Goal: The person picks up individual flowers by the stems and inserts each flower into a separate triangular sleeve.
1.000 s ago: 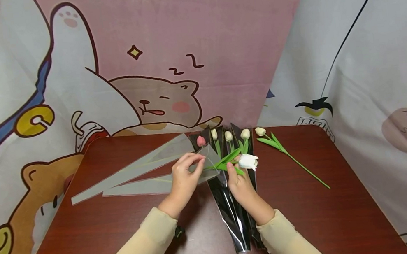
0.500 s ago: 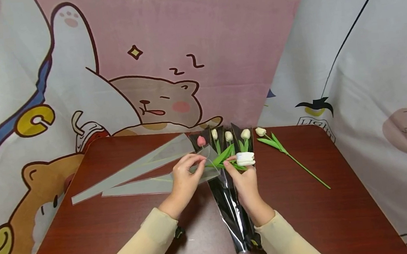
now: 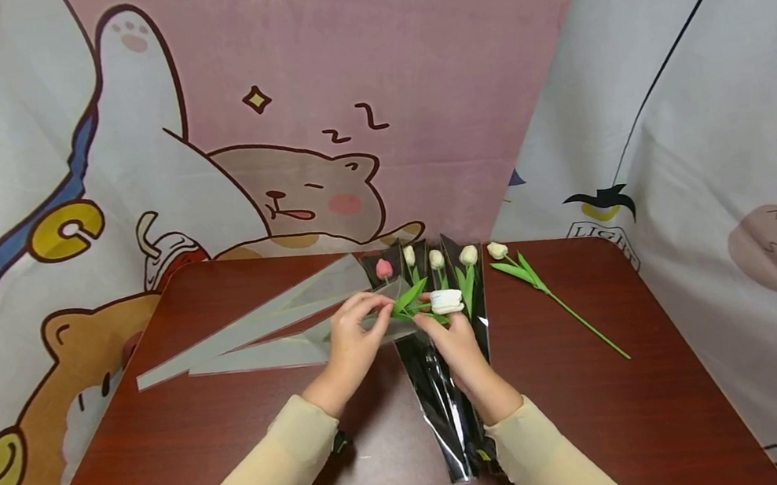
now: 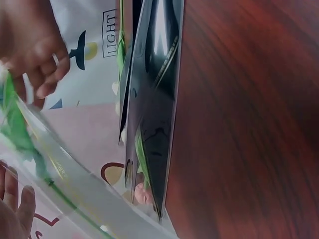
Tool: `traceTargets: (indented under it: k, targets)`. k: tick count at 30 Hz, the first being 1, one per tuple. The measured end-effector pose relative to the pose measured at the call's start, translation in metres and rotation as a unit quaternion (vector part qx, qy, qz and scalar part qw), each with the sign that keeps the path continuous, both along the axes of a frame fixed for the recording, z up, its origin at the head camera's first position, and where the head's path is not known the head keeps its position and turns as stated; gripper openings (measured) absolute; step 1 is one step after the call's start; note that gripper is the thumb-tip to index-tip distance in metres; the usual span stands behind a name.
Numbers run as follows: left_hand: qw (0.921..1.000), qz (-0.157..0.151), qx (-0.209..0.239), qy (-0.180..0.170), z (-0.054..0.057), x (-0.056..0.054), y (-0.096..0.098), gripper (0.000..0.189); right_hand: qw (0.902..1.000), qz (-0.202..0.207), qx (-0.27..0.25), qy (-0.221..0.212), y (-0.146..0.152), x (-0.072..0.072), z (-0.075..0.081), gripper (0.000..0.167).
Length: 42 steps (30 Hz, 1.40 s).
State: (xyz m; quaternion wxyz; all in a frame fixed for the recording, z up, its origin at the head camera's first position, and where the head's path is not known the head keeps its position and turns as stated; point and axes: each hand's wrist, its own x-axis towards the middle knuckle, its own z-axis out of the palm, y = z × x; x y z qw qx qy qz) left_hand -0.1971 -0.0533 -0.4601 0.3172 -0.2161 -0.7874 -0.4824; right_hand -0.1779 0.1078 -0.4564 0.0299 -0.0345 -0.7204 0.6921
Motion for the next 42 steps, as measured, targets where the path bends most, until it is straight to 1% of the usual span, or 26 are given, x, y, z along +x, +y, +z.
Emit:
traceTargets:
  k: [2,4,7,11,12,15,18,19,21,24,27,30,34,35,38,42]
  targets:
    - [1.0,-0.001,0.005,-0.001,0.001,0.0,-0.001,0.004,0.9994,0.004,0.033,-0.008,0.005,0.0,0.0,0.044]
    - [1.0,-0.002,0.006,-0.003,0.002,-0.001,-0.002,0.004,0.9984,0.002,0.056,-0.004,0.011,-0.001,-0.001,0.05]
    - [1.0,0.0,0.005,-0.005,0.003,0.0,-0.003,0.005,0.9967,-0.01,0.079,0.019,0.02,-0.002,-0.001,0.06]
    - [0.9999,-0.002,0.006,-0.011,0.003,0.0,-0.003,0.005,0.9927,-0.008,0.11,0.049,0.026,0.001,0.003,0.076]
    - [0.9999,-0.004,0.007,-0.013,0.003,0.0,-0.003,0.005,0.9915,-0.005,0.118,0.055,0.024,0.004,0.009,0.077]
    - [0.9999,-0.004,0.004,-0.013,0.004,0.0,-0.002,0.005,0.9849,0.005,0.151,0.084,0.023,0.006,0.01,0.079]
    - [0.9999,-0.006,-0.004,-0.009,0.004,0.0,0.0,0.005,0.9747,0.015,0.192,0.114,0.018,0.006,0.011,0.078]
    - [0.9999,-0.008,-0.008,-0.009,0.004,0.0,0.0,0.005,0.9698,0.018,0.211,0.121,0.017,0.003,0.005,0.077]
    - [0.9997,-0.013,-0.017,-0.009,0.004,0.001,0.001,0.006,0.9621,0.024,0.241,0.125,0.012,0.002,0.006,0.077]
    - [0.9995,-0.012,-0.027,-0.013,0.004,0.002,0.002,0.008,0.9554,0.025,0.267,0.123,0.008,0.001,0.006,0.076]
    - [0.9997,-0.005,-0.022,-0.011,0.004,0.001,0.002,0.007,0.9583,0.022,0.263,0.111,0.009,0.0,0.006,0.074]
    - [0.9999,-0.003,-0.009,-0.012,0.005,0.0,0.0,0.005,0.9667,0.022,0.236,0.095,0.015,0.001,0.007,0.071]
    - [0.9999,-0.009,-0.002,-0.009,0.006,-0.001,-0.001,0.006,0.9778,0.039,0.188,0.083,0.023,0.007,0.008,0.071]
    - [0.9999,-0.009,-0.001,-0.009,0.006,-0.001,-0.001,0.006,0.9787,0.045,0.181,0.085,0.024,0.009,0.009,0.07]
    - [0.9999,-0.008,-0.006,-0.011,0.005,-0.001,-0.002,0.005,0.978,0.057,0.173,0.101,0.026,0.015,0.009,0.068]
    - [0.9997,-0.008,-0.018,-0.014,0.005,-0.001,-0.001,0.004,0.9717,0.057,0.192,0.125,0.024,0.017,0.007,0.065]
